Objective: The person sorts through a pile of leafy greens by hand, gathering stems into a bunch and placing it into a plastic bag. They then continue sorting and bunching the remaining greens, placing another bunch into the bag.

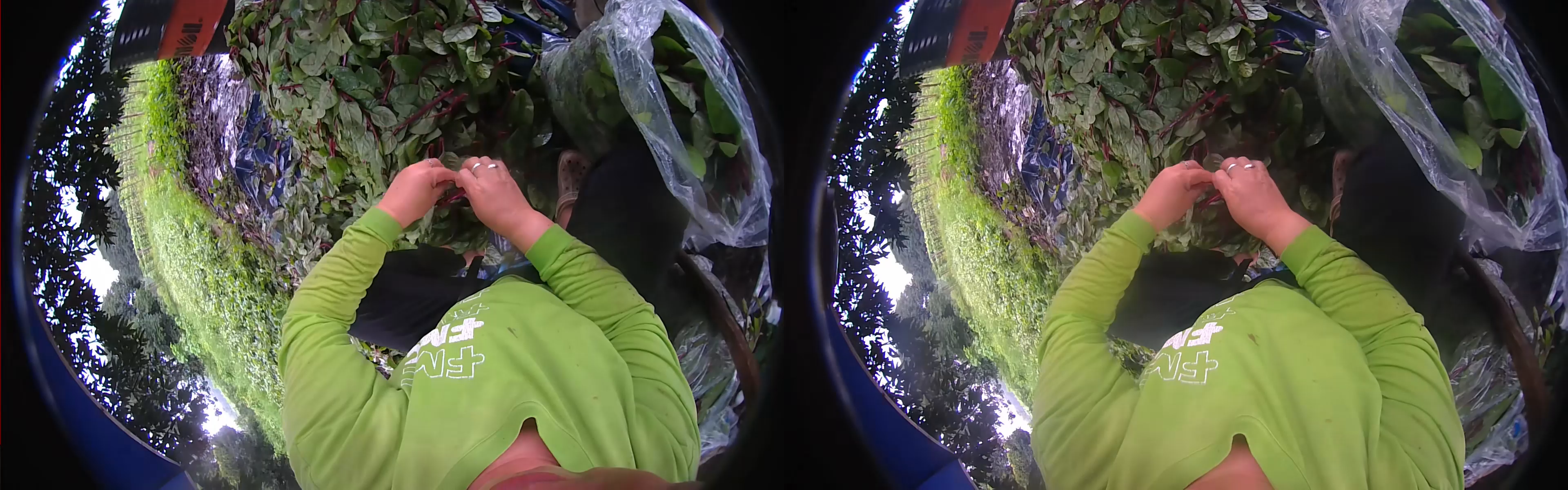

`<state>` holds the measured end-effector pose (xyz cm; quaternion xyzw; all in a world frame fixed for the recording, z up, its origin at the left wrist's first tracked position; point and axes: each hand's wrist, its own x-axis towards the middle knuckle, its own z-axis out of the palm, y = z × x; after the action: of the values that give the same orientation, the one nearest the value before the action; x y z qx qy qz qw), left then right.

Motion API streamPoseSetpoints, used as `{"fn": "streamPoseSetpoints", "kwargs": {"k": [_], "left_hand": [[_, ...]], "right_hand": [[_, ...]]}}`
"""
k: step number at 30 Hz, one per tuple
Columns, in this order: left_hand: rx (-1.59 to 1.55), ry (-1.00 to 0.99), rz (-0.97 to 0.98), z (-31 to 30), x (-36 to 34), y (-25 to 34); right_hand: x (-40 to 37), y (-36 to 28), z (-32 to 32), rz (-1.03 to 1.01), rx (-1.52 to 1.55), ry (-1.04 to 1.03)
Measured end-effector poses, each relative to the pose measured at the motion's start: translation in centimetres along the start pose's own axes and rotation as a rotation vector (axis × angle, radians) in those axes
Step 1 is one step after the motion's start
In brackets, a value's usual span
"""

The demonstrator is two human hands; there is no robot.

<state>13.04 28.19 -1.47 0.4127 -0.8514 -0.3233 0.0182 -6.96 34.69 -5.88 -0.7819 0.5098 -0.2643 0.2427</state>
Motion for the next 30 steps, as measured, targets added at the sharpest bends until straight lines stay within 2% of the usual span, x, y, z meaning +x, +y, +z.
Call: {"fn": "streamPoseSetpoints", "kwargs": {"k": [2,3,5,8,9,12,15,18,21,24,27,30], "left_hand": [[-0.245,-0.203,-0.067,-0.2,1.5,-2.6],[-0.431,-0.162,-0.045,0.3,2.4,-5.3],[-0.055,0.23,-0.04,-0.4,5.7,-6.4],[0.312,0.498,-0.211,0.7,8.7,-8.3],[0.325,0.463,-0.231,0.8,9.0,-8.2],[0.345,0.387,-0.259,0.7,9.3,-7.6],[0.194,0.339,-0.226,0.3,6.5,-6.0],[0.015,0.273,-0.038,1.2,4.1,-5.7],[0.187,0.343,0.005,1.5,2.8,-5.5],[0.256,0.238,0.005,1.9,3.3,-6.0],[0.331,0.287,-0.087,2.9,3.9,-6.1],[0.126,0.439,-0.122,3.9,4.2,-6.8]], "right_hand": [[-0.1,0.0,0.4,-0.039,-0.024,0.063],[-0.2,0.1,0.4,-0.06,-0.039,0.092],[-0.1,-0.3,-0.2,-0.026,-0.011,0.072],[-0.1,-0.3,-0.4,-0.037,-0.046,0.062],[-0.1,-0.3,-0.6,-0.049,-0.072,0.06],[0.1,0.0,-1.0,0.034,-0.073,-0.119],[0.2,-0.1,-0.5,-0.135,-0.19,0.159],[0.4,-0.5,-1.0,-0.09,-0.101,0.043],[0.2,0.0,0.1,-0.072,-0.143,0.063],[-0.5,0.4,0.5,-0.056,-0.115,-0.01],[-0.7,0.5,0.7,-0.052,-0.135,-0.006],[-0.6,0.5,0.7,-0.071,-0.148,0.046]]}}
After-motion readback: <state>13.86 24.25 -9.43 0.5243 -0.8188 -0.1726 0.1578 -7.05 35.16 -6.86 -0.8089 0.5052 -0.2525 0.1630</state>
